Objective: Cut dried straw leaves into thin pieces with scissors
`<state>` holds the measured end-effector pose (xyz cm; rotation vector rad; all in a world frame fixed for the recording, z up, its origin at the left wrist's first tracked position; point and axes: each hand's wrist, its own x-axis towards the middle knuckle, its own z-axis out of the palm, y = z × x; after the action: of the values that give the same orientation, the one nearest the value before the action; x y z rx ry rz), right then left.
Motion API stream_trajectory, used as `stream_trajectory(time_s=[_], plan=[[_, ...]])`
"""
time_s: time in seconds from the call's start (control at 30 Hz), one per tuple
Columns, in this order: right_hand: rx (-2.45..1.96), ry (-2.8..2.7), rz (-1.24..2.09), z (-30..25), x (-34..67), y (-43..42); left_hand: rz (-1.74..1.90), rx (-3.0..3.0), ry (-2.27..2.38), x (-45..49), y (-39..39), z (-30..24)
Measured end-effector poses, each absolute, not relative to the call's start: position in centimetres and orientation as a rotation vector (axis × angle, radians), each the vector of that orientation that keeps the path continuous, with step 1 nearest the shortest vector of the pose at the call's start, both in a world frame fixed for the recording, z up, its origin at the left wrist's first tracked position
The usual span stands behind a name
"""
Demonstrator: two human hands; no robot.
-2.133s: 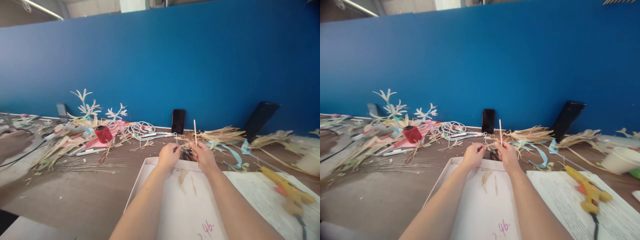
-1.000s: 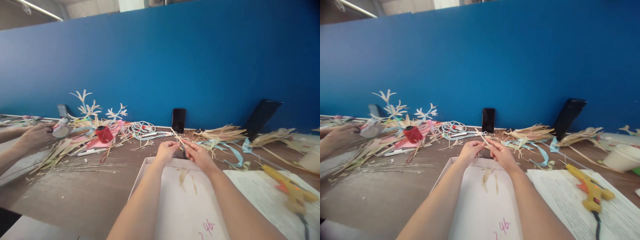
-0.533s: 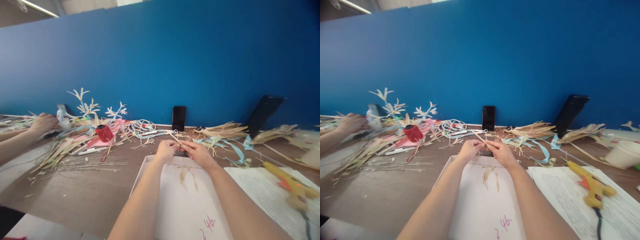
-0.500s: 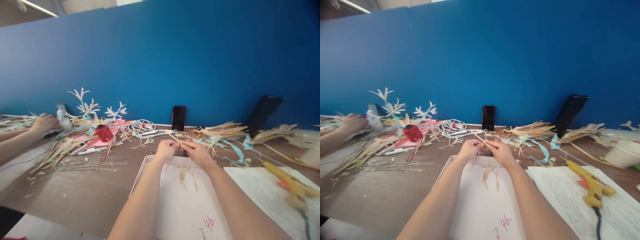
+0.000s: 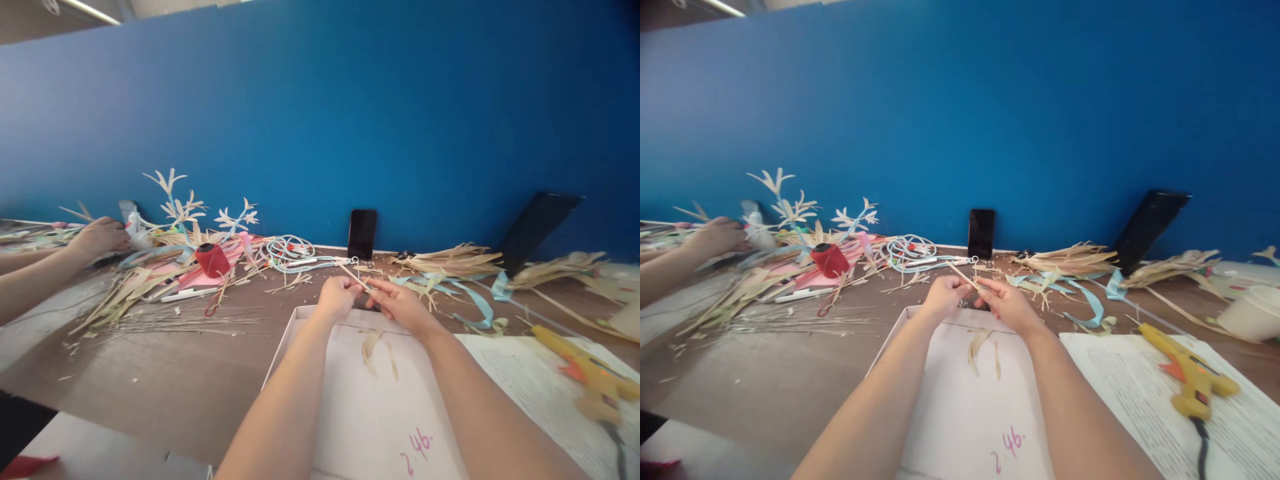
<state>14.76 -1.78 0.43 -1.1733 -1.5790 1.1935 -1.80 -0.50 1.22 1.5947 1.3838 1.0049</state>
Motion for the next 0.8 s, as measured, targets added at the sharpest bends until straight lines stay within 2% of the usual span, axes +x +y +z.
stream_trajectory(time_s=[0.27, 0.37, 0.5, 0.67, 0.8], plan=[[-1.198, -1.535, 1.058, -0.3, 14.5, -1.2, 0.943, 1.692, 1.43, -1.8, -0.6, 1.5], [-1.226, -1.341, 1.004, -0.3, 14.5, -1.0, 0.845, 1.787, 1.535, -2.2, -1.0, 2.4], [-1.202, -1.077, 1.017, -0.2, 14.6, -0.9, 0.465, 1.928, 1.537, -3.2, -2.4, 4.6], [-1.219, -1.2, 1.088, -0.2, 14.5, -1.1, -0.016, 2.062, 1.702, -3.7, -3.9, 6.8], [-1.215, -1.206, 1.083, -0.4, 14.5, -1.1, -0.071, 2.093, 1.821, -3.2, -4.2, 7.5]])
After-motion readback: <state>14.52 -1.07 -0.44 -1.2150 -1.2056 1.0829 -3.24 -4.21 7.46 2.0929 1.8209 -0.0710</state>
